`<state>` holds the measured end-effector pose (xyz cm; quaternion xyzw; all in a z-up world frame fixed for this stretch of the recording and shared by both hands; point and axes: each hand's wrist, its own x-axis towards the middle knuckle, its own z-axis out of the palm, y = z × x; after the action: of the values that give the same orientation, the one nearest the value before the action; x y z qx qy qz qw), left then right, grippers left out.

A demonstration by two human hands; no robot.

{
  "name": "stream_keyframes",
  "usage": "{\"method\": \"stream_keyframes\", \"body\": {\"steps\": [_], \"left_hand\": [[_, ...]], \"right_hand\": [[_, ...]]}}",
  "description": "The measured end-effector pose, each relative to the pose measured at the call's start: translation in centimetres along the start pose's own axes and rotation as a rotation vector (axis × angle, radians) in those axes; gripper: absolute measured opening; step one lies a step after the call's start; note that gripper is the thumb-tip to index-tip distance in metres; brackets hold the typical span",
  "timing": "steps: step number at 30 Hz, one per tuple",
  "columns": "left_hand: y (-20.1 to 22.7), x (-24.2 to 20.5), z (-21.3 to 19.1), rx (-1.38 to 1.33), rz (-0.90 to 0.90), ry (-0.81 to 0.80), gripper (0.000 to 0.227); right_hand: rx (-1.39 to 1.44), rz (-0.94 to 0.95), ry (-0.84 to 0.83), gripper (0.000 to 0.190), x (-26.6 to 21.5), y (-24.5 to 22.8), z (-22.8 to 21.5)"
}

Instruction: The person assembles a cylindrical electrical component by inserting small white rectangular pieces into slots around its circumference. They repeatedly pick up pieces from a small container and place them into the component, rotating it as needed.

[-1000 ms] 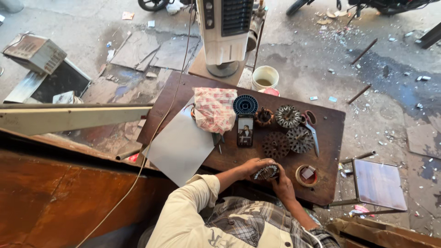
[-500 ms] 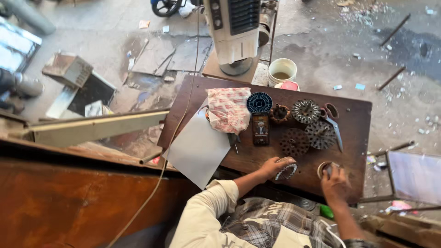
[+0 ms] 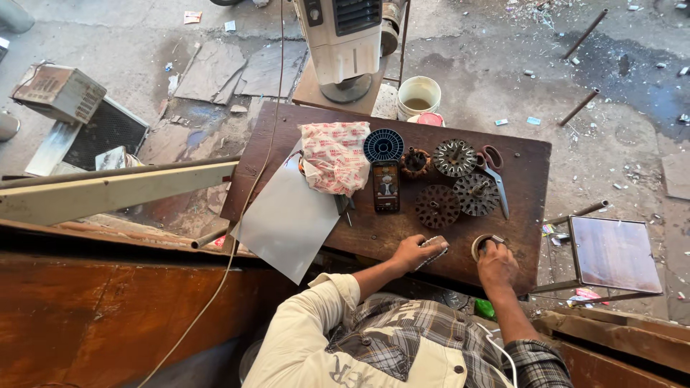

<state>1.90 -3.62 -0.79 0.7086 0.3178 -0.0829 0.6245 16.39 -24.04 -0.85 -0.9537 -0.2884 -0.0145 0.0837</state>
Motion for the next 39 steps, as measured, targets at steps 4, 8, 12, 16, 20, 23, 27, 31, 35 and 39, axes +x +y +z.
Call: {"method": "stream_keyframes", "body": {"steps": [4,8,12,16,20,23,27,31,35,39], "left_hand": [[0.5,-0.3,-0.8,0.082,0.021,0.023,0.078],[0.4,-0.7,0.1,0.126,0.089,0.02,0.078],[0.1,-0.8,0.5,0.129,0.116,0.013,0.076],[0.3,-0.9,0.3,0.077,0.084,-0.03,0.074],[0.3,-0.8,0.5,0.103,0.073,-0.028,0.074],[0.1,-0.6,0.6,0.11,0.075,-0.027,0.073],[0.1,-0.5,0.3,0.102,0.082,-0.028,0.074],[0.8,-1.0,0.6,0.106,0.115,-0.017,0.076],[0.5,-1.3,-0.3,0.079,0.084,-0.003,0.073],[0.4,-0.1,1.6,0.011,0.094,-0.004,0.071]], "right_hand": [[0.03,-0.024,0.004,0.027,0.2,-0.2,-0.1],[0.054,0.001,-0.031,0.025,0.4,0.1,-0.4],[0.035,0.024,-0.068,0.028,0.9,0.5,-0.6],[0.027,0.001,-0.081,0.034,1.1,0.6,-0.9],[0.01,-0.004,-0.093,0.036,1.1,0.8,-1.0],[-0.007,-0.021,-0.082,0.035,1.1,0.6,-0.9],[-0.026,-0.045,-0.07,0.032,1.0,0.6,-1.1],[-0.035,-0.081,-0.097,0.038,1.1,1.1,-1.6],[-0.08,-0.118,-0.099,0.042,1.7,0.3,-0.9],[-0.083,-0.205,0.045,0.024,1.6,2.0,-1.7]]}}
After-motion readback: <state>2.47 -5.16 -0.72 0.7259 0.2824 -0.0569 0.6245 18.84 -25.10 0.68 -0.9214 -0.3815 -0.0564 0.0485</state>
